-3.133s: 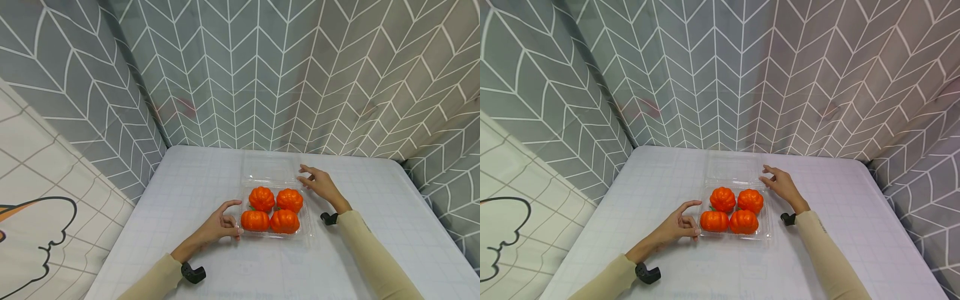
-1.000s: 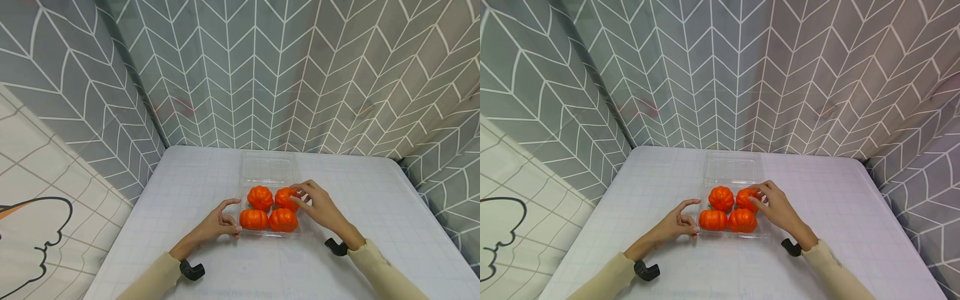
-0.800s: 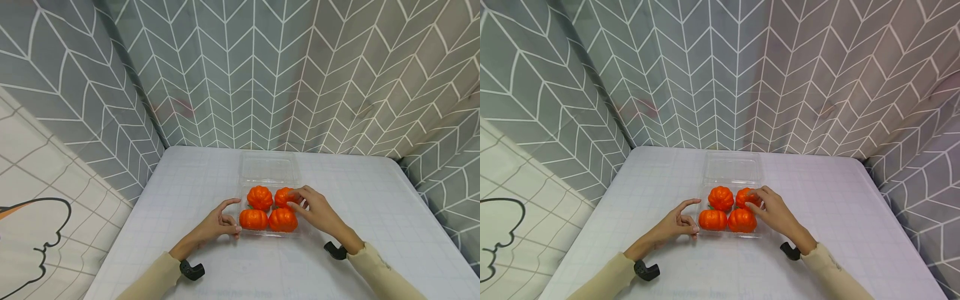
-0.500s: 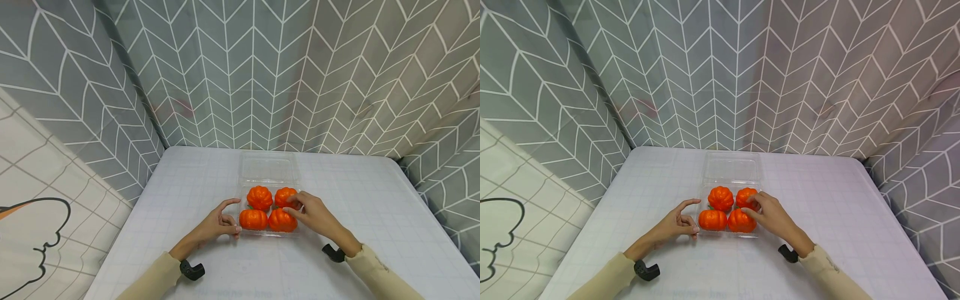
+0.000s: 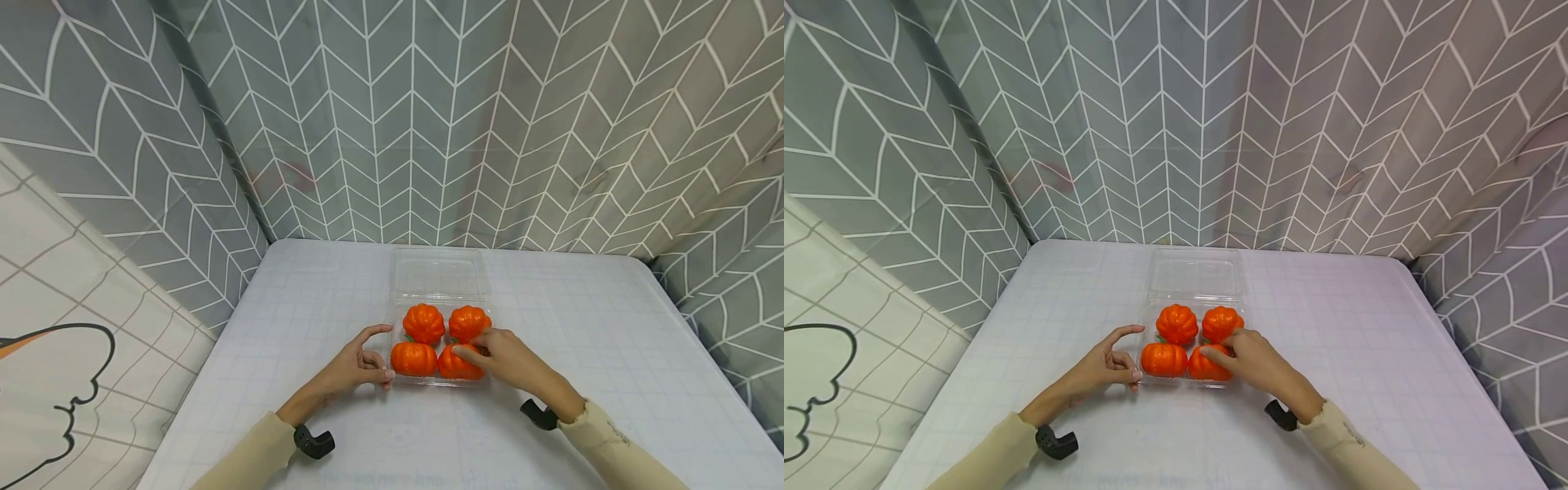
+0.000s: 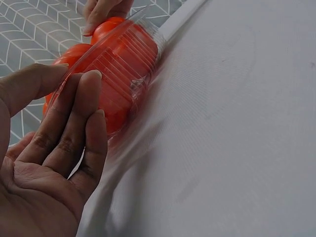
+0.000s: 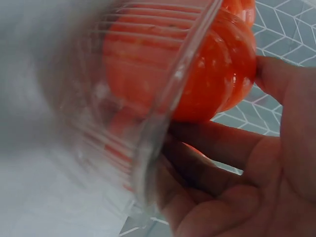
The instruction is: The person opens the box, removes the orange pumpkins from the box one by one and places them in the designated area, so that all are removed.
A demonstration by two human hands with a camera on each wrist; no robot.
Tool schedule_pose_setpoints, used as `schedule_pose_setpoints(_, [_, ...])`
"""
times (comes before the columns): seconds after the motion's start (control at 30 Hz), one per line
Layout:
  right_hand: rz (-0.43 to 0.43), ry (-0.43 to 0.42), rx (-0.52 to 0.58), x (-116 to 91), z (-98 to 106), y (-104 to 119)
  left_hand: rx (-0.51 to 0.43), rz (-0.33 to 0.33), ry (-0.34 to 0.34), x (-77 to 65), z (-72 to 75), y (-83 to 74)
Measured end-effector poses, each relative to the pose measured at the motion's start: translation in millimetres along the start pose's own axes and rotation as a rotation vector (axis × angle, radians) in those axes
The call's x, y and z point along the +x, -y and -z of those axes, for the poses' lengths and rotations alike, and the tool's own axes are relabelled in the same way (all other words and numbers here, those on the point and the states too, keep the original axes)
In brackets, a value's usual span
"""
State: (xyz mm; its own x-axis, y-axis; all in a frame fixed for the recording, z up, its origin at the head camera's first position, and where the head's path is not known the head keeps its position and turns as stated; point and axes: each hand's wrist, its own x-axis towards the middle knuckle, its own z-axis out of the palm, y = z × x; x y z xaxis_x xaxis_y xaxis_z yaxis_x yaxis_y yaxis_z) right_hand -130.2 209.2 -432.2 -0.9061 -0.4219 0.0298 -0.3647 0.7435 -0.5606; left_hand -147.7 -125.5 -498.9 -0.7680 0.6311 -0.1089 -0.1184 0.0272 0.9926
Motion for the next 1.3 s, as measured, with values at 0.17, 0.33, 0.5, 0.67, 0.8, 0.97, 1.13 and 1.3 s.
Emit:
schedule_pose_setpoints(0.17, [-0.005, 0.043, -0.034, -1, -1, 4, 0.007, -0.004, 0.001, 0.2, 0.0, 0.9])
schedule_pose_setpoints(0.33, [-0.047, 0.063, -0.056, -1, -2, 8, 0.002, 0.000, -0.006, -0.8, -0.6, -0.5])
schedule_pose_setpoints(0.5, [-0.095, 0.074, -0.030, -2, -4, 11, -0.008, 0.000, -0.008, -1.1, -0.7, -1.2])
schedule_pose_setpoints(0.67, [-0.151, 0.086, 0.019, -3, -6, 12, -0.022, -0.003, -0.009, -1.5, -1.1, -0.8])
schedule_pose_setpoints(0.8, [-0.147, 0.074, 0.052, -4, -4, 14, -0.021, 0.000, -0.009, -1.7, -1.5, -0.8])
schedule_pose_setpoints(0.97, [-0.068, 0.086, 0.073, -5, 5, 12, -0.021, 0.001, -0.009, -1.7, -1.4, -1.5])
schedule_pose_setpoints(1.13, [0.015, 0.068, 0.036, -9, 12, 7, -0.020, -0.001, -0.004, -2.1, -1.2, -1.9])
schedule_pose_setpoints(1.3, [0.032, 0.015, 0.109, -12, 19, 4, -0.016, -0.003, -0.003, -2.6, -1.3, -2.1])
